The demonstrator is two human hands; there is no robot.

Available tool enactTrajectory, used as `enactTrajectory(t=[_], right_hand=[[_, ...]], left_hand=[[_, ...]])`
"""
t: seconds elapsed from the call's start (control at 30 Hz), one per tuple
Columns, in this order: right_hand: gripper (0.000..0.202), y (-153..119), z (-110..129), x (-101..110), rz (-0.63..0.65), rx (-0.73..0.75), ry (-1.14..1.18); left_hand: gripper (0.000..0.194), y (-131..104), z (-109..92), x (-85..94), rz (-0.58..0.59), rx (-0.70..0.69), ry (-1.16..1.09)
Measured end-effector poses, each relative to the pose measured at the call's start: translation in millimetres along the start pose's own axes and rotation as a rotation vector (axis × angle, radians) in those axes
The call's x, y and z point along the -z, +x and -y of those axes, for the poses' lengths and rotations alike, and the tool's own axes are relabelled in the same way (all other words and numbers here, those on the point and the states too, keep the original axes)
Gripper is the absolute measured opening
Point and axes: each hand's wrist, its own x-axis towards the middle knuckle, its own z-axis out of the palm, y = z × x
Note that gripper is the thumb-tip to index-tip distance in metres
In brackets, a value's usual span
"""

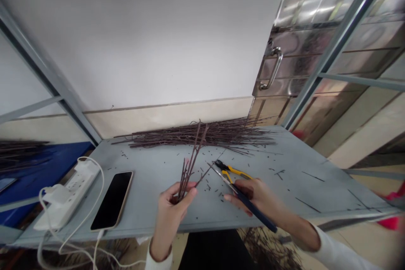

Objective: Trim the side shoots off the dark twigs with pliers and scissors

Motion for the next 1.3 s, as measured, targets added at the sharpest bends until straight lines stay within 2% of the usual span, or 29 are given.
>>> enactTrajectory(t=[0.13,0.27,0.47,0.6,0.73,1.0,1.1,1.3], right_hand=[[0.042,1.5,-5.4,0.0,-0.025,0.094,-0.060],[0.041,5.8,-10.5,3.9,-0.033,0.202,-0.107],[0.042,15.8,-13.4,8.9,-0.033,0.248,-0.140],[0.040,18.2,-6.7,9.5,-0.043,0.255,-0.120],[0.045,19.5,-7.8,6.8,-0.047,0.202,-0.107],[0.051,19.2,-38.0,-2.2,-0.069,0.186,-0.123],[0.050,16.1,-39.8,-5.7,-0.063,0.165,-0.142],[0.048,9.0,-37.6,-15.8,-0.022,0.052,-0.134]], left_hand=[[0.051,1.5,-2.4,-1.5,0.008,-0.026,-0.019],[0.049,3.8,-5.9,0.7,0.144,0.034,-0.050],[0.036,9.2,-5.3,5.4,0.306,0.111,-0.166],[0.033,11.6,-4.3,5.0,0.382,0.178,-0.148],[0.035,13.4,0.1,6.4,0.375,0.179,-0.118],[0.038,18.6,20.5,11.8,0.347,0.211,-0.115],[0.040,20.5,27.5,10.5,0.345,0.204,-0.100],[0.053,25.1,45.4,3.7,0.257,0.136,0.010]])
